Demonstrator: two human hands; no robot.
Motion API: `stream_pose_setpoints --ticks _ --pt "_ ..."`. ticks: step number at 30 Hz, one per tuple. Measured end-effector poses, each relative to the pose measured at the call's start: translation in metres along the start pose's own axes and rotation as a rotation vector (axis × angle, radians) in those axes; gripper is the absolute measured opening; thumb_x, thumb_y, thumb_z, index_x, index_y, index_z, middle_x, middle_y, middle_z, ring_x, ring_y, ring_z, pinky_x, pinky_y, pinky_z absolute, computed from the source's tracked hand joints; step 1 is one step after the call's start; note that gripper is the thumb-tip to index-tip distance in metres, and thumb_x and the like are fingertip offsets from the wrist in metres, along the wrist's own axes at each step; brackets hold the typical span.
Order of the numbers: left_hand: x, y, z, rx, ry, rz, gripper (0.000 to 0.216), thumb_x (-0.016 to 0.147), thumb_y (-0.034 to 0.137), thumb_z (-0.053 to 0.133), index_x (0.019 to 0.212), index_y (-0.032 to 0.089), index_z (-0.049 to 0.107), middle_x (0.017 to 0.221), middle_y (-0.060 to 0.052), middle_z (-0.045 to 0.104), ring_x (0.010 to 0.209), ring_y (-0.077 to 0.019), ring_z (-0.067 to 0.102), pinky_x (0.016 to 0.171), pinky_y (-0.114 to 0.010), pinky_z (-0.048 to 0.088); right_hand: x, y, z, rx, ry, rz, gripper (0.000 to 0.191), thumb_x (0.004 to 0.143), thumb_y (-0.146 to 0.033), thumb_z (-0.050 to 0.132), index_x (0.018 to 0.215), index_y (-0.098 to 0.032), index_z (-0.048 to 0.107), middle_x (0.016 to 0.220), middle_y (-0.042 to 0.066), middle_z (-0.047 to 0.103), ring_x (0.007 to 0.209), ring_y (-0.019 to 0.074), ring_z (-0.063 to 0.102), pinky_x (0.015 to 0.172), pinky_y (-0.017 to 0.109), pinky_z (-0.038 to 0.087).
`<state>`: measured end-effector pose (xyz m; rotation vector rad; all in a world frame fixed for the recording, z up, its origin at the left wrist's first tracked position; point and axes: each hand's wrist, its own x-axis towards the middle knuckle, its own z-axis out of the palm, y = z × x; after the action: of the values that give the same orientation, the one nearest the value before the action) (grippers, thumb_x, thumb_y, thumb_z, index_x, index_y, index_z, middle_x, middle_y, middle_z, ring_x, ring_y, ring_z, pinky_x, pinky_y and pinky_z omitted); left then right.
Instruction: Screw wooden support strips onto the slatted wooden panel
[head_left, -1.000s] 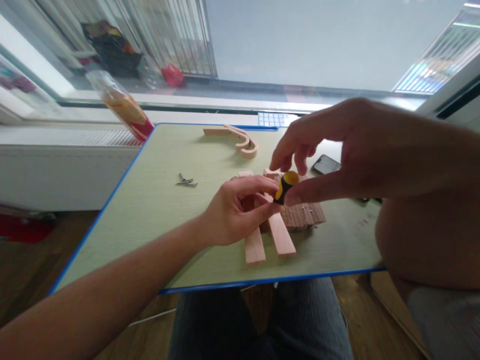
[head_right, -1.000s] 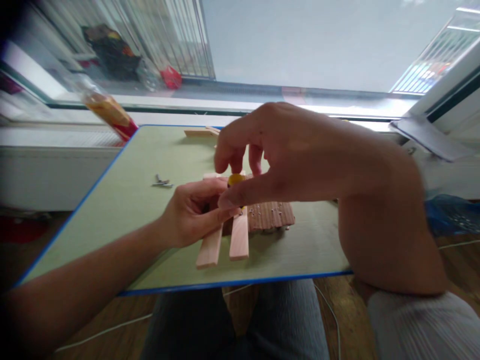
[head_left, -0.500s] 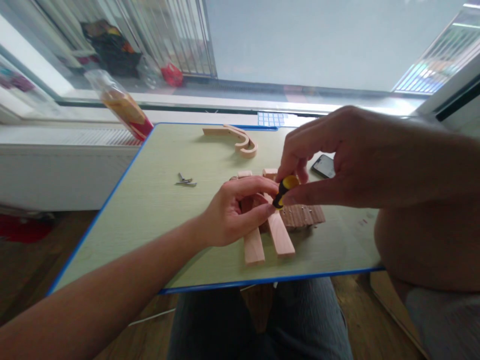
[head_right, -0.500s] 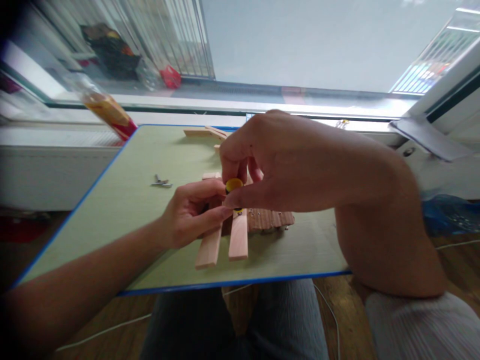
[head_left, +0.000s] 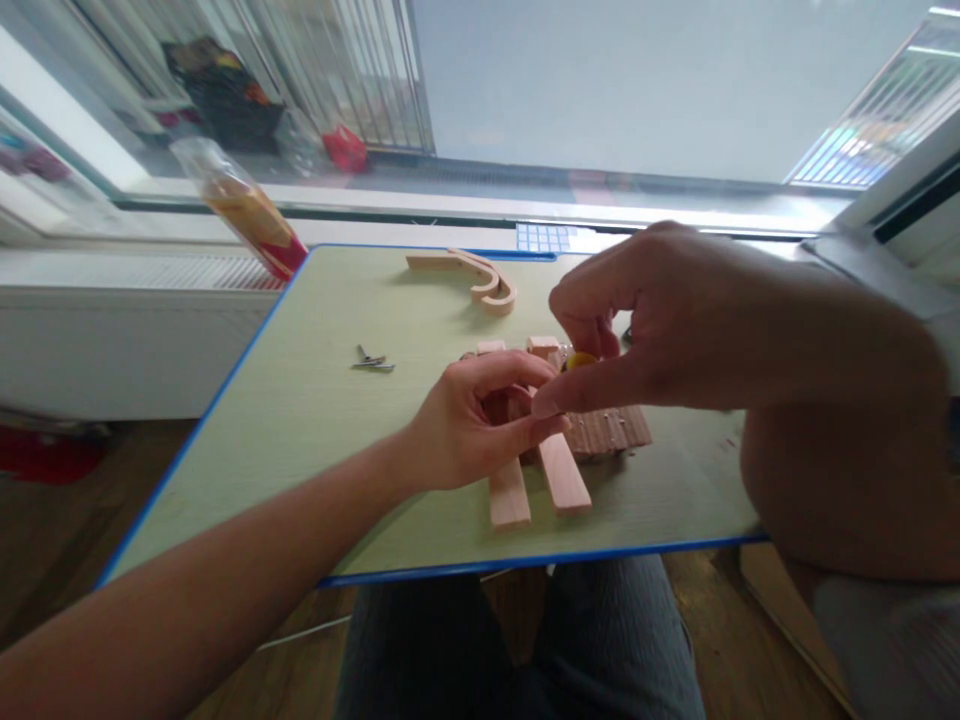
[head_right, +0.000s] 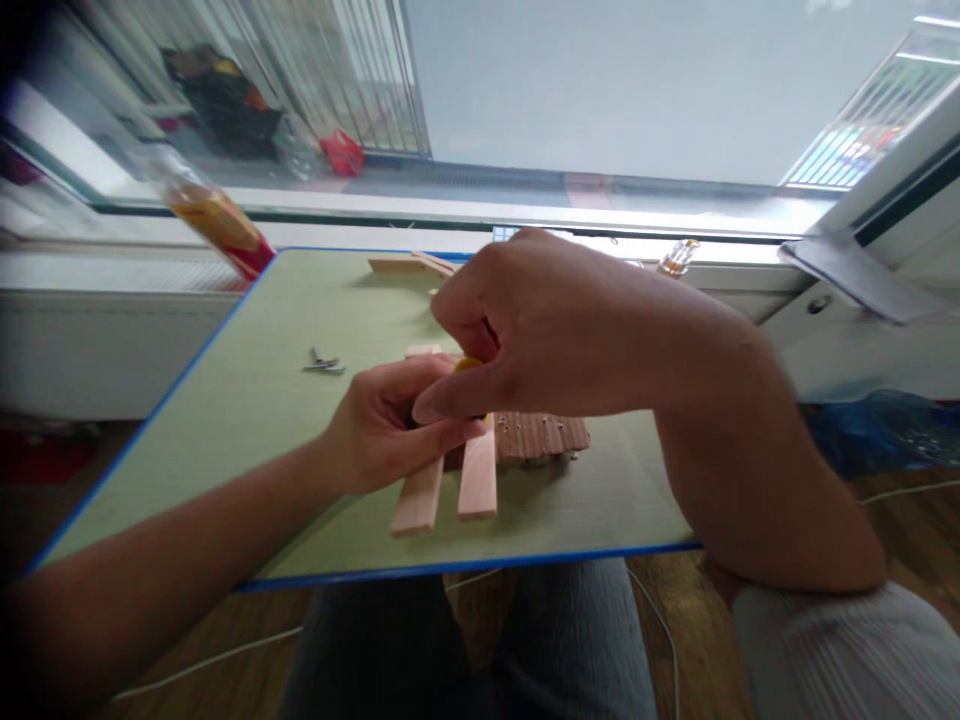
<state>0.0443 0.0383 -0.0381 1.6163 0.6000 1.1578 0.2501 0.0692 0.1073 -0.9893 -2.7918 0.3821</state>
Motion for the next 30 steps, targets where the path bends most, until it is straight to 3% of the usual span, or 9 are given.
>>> stream_pose_setpoints --ticks 3,6,9,11,16,19,22,26,30 --pt "-0.001 0.0 -0.003 -0.024 0.005 -0.017 0.017 0.086 0.02 0.092 0.094 0.012 0.079 0.085 -0.002 0.071 0.061 -0.0066 0.058 0.052 -0.017 0.046 -0.003 0.001 -0.005 0.033 -0.043 0.0 0.039 0.09 -0.059 0.083 0.074 -0.026 0.07 0.063 -0.004 0.063 0.059 0.0144 0.052 0.052 0.035 0.036" --pt "-0.003 -0.001 -0.007 0.021 -0.011 0.019 0.013 0.088 0.02 0.091 0.092 0.012 0.082 0.088 -0.006 0.073 0.071 -0.0099 0.062 0.059 -0.019 0.051 -0.005 0.001 -0.01 0.115 -0.06 -0.063 0.018 0.094 -0.047 0.081 0.103 -0.031 0.082 0.094 -0.002 0.082 0.077 0.0173 0.069 0.064 0.033 0.051" --pt "-0.003 -0.003 -0.009 0.066 -0.033 0.038 0.012 0.09 0.022 0.089 0.094 0.012 0.083 0.094 -0.009 0.077 0.072 -0.011 0.063 0.059 -0.02 0.051 -0.007 0.001 -0.013 0.156 -0.106 -0.122 0.018 0.098 -0.033 0.073 0.112 -0.033 0.084 0.112 -0.001 0.084 0.092 0.0187 0.075 0.079 0.032 0.058" --pt "-0.003 -0.003 -0.01 0.08 -0.032 0.037 0.012 0.091 0.023 0.088 0.095 0.012 0.083 0.098 -0.009 0.079 0.065 -0.0092 0.06 0.054 -0.021 0.046 -0.006 -0.001 -0.013 0.158 -0.116 -0.126 0.019 0.097 -0.028 0.071 0.109 -0.03 0.085 0.109 0.0 0.085 0.091 0.0194 0.075 0.078 0.032 0.058" --pt "-0.003 0.0 -0.009 0.134 -0.024 0.067 0.01 0.091 0.022 0.087 0.093 0.013 0.082 0.09 -0.007 0.074 0.072 -0.0122 0.061 0.059 -0.022 0.047 -0.004 -0.002 -0.008 0.124 -0.064 -0.095 0.013 0.094 -0.027 0.072 0.096 -0.025 0.085 0.093 0.0 0.083 0.078 0.0166 0.07 0.066 0.03 0.052" --pt "-0.004 0.0 -0.008 0.046 -0.039 0.01 0.011 0.093 0.023 0.084 0.096 0.014 0.078 0.084 -0.002 0.067 0.058 -0.0068 0.05 0.049 -0.021 0.035 -0.004 -0.002 -0.007 0.089 -0.032 -0.072 0.01 0.091 -0.027 0.074 0.092 -0.025 0.084 0.088 0.0 0.081 0.075 0.0157 0.068 0.062 0.03 0.05" --pt "-0.006 -0.001 -0.007 -0.026 -0.041 -0.044 0.015 0.098 0.025 0.08 0.106 0.014 0.075 0.083 -0.001 0.064 0.058 -0.0067 0.05 0.05 -0.021 0.036 -0.005 -0.002 -0.006 0.054 -0.008 -0.029 0.006 0.088 -0.029 0.078 0.084 -0.026 0.081 0.08 -0.002 0.077 0.065 0.0145 0.065 0.055 0.032 0.046" --pt "-0.007 -0.003 -0.006 -0.099 -0.054 -0.095 0.02 0.101 0.03 0.079 0.111 0.014 0.073 0.079 0.0 0.062 0.06 -0.0074 0.051 0.051 -0.02 0.037 -0.004 -0.004 -0.005 -0.005 0.007 0.022 0.023 0.087 -0.038 0.081 0.071 -0.026 0.07 0.063 -0.005 0.066 0.055 0.0139 0.055 0.05 0.035 0.037" --pt "-0.007 -0.005 -0.002 -0.156 -0.062 -0.12 0.015 0.101 0.027 0.079 0.103 0.015 0.069 0.074 0.004 0.055 0.056 -0.0056 0.046 0.047 -0.019 0.033 0.0 -0.003 -0.002 -0.107 0.07 0.031 0.042 0.093 -0.047 0.076 0.062 -0.025 0.058 0.058 -0.003 0.056 0.054 0.014 0.045 0.054 0.038 0.03"
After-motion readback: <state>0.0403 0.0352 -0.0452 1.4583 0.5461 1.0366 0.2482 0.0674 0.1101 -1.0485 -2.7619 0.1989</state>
